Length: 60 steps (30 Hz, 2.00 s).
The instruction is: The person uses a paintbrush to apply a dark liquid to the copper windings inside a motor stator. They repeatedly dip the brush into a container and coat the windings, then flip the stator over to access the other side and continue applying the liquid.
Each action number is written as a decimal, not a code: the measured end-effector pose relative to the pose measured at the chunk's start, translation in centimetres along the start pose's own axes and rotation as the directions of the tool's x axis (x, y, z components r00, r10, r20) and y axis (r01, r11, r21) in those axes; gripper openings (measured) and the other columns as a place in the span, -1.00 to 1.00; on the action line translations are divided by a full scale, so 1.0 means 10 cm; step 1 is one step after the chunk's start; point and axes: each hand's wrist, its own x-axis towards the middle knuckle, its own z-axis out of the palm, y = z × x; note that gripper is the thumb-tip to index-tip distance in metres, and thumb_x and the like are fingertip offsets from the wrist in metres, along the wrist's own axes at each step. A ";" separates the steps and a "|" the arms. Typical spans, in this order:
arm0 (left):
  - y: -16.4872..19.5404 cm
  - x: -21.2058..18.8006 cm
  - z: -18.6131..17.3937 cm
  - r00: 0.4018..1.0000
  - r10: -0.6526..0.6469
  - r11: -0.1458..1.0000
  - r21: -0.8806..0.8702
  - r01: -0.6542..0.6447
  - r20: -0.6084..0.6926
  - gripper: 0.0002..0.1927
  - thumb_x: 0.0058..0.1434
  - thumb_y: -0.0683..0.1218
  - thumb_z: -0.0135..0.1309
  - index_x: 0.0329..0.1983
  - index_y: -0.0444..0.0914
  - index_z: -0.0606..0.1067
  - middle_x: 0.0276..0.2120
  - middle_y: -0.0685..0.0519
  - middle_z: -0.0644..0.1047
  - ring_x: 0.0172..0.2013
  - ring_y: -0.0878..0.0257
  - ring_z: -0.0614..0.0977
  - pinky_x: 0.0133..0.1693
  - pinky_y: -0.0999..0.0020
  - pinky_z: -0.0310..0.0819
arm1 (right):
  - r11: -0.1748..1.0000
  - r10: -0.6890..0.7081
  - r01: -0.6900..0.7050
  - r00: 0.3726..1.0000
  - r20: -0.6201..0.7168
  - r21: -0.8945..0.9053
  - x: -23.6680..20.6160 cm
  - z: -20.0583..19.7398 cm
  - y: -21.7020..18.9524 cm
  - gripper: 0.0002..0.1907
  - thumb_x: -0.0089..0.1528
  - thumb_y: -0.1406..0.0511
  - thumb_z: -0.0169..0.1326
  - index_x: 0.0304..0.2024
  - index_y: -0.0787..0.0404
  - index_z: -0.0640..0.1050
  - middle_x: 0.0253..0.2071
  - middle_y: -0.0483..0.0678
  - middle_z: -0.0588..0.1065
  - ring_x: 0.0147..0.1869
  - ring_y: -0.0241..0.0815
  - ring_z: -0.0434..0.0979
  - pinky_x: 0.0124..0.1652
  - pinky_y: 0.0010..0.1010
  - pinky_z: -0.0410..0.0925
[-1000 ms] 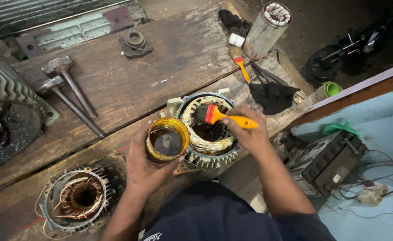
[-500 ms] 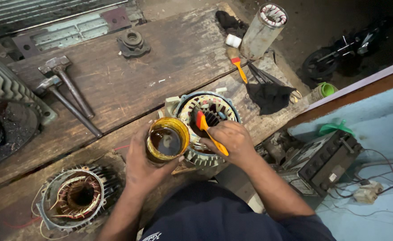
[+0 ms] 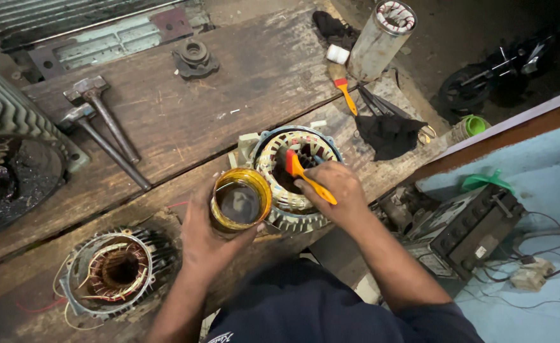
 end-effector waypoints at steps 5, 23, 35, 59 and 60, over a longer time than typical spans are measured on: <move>0.10 -0.03 0.01 0.999 -0.031 0.999 0.026 0.031 -0.013 0.08 -0.20 0.04 0.55 0.36 -0.28 0.24 0.18 -0.21 0.47 0.17 -0.11 0.56 0.18 0.08 0.46 | 0.995 0.093 -0.093 0.996 0.001 0.043 -0.06 0.02 0.06 -0.78 0.15 0.38 0.35 -0.21 0.27 0.59 -0.28 0.06 0.59 -0.24 0.01 0.62 -0.23 -0.23 0.46; 0.53 -0.11 0.50 0.977 -0.093 0.981 0.149 0.122 -0.191 0.05 -0.20 0.01 0.55 0.34 -0.31 0.28 0.13 -0.20 0.50 0.14 -0.06 0.58 0.18 0.11 0.47 | 0.811 0.462 -0.413 0.887 -0.019 0.415 -0.36 -0.97 1.07 -0.81 0.25 0.43 0.24 -0.12 0.32 0.52 -0.21 -0.04 0.56 -0.13 -0.32 0.57 -0.10 -0.49 0.44; 0.84 -0.29 0.67 0.948 -0.128 0.985 0.074 0.156 -0.290 0.04 -0.15 -0.09 0.52 0.37 -0.34 0.22 0.12 -0.17 0.53 0.12 0.04 0.63 0.19 0.19 0.52 | 0.961 -0.273 0.242 0.914 0.300 0.136 0.47 -0.76 0.80 -0.82 0.17 0.31 0.25 -0.19 0.21 0.57 -0.31 0.04 0.54 -0.19 0.06 0.55 -0.13 -0.14 0.40; 0.72 -0.50 0.45 0.925 -0.049 0.974 0.186 0.127 -0.378 0.04 -0.14 -0.03 0.52 0.37 -0.31 0.24 0.23 -0.19 0.45 0.23 -0.10 0.52 0.25 0.08 0.41 | 0.734 -0.488 0.662 0.672 0.557 -0.155 0.07 -0.57 0.40 -0.58 0.02 0.30 0.11 -0.03 0.09 0.58 -0.16 -0.02 0.51 -0.18 -0.10 0.50 -0.33 -0.23 0.40; 0.70 -0.49 0.43 0.930 -0.059 0.974 0.183 0.133 -0.362 0.03 -0.15 -0.03 0.52 0.36 -0.31 0.25 0.22 -0.18 0.45 0.23 -0.10 0.52 0.25 0.08 0.41 | 0.732 -0.485 0.659 0.681 0.548 -0.171 0.06 -0.56 0.39 -0.57 0.01 0.30 0.11 -0.03 0.08 0.58 -0.14 -0.01 0.52 -0.18 -0.09 0.51 -0.32 -0.23 0.40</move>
